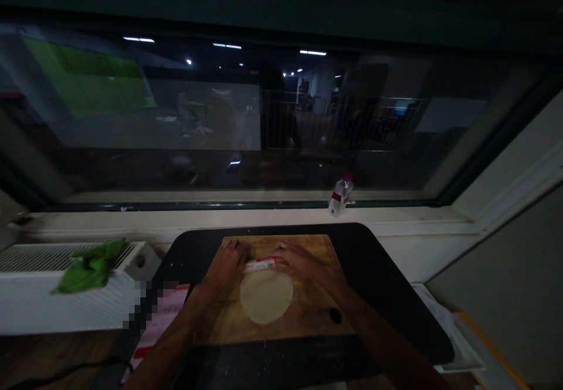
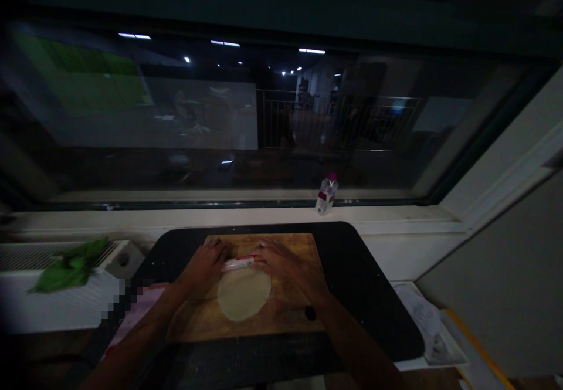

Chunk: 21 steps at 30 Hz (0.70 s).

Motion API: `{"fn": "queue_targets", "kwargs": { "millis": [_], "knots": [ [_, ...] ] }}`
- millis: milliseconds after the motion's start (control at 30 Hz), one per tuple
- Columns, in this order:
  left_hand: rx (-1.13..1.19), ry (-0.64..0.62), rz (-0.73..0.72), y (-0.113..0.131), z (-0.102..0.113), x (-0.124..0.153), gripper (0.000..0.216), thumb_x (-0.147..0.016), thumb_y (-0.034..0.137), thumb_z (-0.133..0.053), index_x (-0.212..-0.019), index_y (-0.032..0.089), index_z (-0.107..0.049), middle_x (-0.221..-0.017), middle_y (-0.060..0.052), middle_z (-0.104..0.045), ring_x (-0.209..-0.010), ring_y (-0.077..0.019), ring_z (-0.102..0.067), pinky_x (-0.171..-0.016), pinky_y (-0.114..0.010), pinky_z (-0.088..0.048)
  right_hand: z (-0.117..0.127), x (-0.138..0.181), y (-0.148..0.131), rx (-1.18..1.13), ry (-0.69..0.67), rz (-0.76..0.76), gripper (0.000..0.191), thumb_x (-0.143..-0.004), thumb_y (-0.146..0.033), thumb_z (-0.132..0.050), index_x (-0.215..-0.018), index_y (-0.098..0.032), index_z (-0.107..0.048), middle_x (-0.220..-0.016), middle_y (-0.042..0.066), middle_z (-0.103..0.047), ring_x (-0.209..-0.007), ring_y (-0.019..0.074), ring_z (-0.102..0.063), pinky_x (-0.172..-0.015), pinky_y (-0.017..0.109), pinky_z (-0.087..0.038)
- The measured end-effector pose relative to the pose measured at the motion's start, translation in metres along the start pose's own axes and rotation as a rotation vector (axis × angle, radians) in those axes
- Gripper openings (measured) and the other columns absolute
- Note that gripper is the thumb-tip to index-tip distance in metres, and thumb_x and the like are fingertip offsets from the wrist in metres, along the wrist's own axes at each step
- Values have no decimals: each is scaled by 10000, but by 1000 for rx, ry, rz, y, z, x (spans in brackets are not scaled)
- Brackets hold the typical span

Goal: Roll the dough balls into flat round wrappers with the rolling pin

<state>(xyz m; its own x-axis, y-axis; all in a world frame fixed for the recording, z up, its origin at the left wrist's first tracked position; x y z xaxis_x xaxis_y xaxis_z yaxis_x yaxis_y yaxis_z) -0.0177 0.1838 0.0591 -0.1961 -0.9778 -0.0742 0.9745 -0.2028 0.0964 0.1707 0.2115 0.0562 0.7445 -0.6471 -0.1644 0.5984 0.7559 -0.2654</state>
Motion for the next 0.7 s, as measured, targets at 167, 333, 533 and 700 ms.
{"fn": "queue_targets", "kwargs": {
  "millis": [167,333,533,700],
  "knots": [
    [-81,-43,100,-12,-1,-23,429,-997,229,-509,-1395,166,-658,-1436,-200,-660,-1329,-355,-570,-1094,-510,-469,-6,-20,18,98,-2,-86,376,-1169,-315,-485,-1464,-229,-701,-1508,95,-703,-1426,227,-627,-1182,358,-492],
    [-125,-49,104,-14,-3,-32,391,-1025,294,-478,-1341,149,-656,-1431,-221,-649,-1330,-380,-546,-1090,-539,-441,-6,-38,28,153,-44,-68,592,-1047,-326,-718,-1618,-293,-566,-1547,120,-649,-1410,268,-613,-1212,431,-465],
    [-162,-26,145,-13,-7,-21,437,-1083,352,-410,-1389,132,-632,-1465,-242,-640,-1328,-383,-567,-1092,-552,-453,-28,-44,48,126,-121,-174,641,-1173,-445,-458,-1757,-219,-323,-1758,189,-422,-1623,340,-392,-1300,572,-347],
    [-142,37,123,-6,-5,-10,576,-1101,333,-363,-1641,162,-472,-1651,-219,-540,-1596,-391,-389,-1182,-587,-432,-36,-32,46,172,-40,-185,614,-1198,-427,-306,-1740,-143,-348,-1793,203,-347,-1684,347,-282,-1359,617,-214]
  ]
}}
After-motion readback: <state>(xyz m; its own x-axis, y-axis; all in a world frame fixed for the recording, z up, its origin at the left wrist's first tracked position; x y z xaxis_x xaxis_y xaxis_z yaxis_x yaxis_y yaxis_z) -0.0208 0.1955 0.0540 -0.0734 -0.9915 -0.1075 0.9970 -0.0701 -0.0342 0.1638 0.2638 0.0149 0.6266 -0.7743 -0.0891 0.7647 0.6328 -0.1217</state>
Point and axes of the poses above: each hand's wrist, its own x-axis away from the middle knuckle, its own z-axis out of the back of the hand, y = z × x, the point moved 9 cm from there along -x, towards the middle knuckle
